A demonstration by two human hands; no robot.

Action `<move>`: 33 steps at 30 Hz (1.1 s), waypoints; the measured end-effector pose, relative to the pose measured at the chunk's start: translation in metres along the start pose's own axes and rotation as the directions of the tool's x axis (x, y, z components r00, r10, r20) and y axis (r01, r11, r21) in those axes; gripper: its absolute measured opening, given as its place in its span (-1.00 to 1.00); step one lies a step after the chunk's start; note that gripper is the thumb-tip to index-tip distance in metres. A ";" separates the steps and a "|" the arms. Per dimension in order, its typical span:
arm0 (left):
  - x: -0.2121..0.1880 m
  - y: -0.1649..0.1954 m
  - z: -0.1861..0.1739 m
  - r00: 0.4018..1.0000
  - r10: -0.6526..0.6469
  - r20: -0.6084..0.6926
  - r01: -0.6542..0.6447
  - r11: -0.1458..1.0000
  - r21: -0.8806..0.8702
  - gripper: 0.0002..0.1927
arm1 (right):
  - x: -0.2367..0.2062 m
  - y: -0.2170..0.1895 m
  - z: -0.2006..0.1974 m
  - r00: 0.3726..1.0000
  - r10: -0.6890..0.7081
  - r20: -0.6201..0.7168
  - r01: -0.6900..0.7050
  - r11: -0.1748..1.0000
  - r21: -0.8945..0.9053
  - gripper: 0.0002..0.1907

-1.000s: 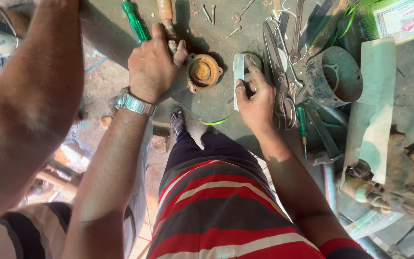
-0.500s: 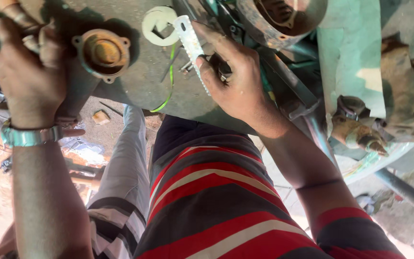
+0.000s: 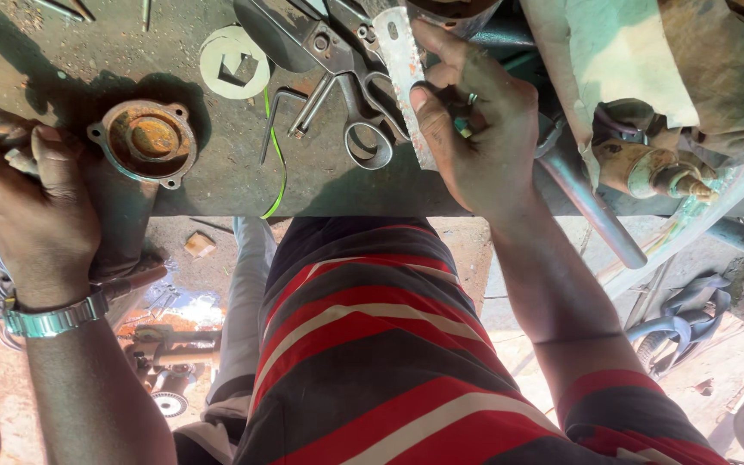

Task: The person uses a cloth to wipe a cylindrical metal part, then uses a screwdriver to scrape and clean the interior of a small metal housing. They repeatedly wipe and scrape the same housing while another person works nearby.

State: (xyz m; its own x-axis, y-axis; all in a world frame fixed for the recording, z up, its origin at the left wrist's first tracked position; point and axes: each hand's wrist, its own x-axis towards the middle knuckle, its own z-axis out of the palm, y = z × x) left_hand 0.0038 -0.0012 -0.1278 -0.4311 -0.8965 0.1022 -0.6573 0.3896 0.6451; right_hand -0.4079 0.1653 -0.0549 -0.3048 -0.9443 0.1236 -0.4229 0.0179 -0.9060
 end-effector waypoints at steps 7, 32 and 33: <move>-0.004 -0.006 -0.005 0.999 -0.049 0.010 0.047 0.995 0.087 -0.42 | -0.014 -0.016 0.013 1.000 0.012 -0.021 -0.012 1.000 0.006 -0.63; -0.015 -0.017 -0.003 0.999 0.006 -0.050 0.006 0.967 0.254 -0.30 | -0.014 -0.042 0.011 0.993 0.079 -0.092 -0.094 0.982 -0.165 -0.60; -0.013 -0.015 -0.002 0.998 -0.015 -0.061 0.030 0.965 0.260 -0.29 | -0.015 -0.043 0.011 0.987 0.125 -0.100 -0.140 0.978 -0.156 -0.57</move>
State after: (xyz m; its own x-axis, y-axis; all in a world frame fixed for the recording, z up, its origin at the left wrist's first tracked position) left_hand 0.0208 0.0040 -0.1373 -0.3830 -0.9133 0.1385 -0.8082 0.4039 0.4287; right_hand -0.3759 0.1750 -0.0218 -0.4395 -0.8969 0.0494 -0.5042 0.2009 -0.8399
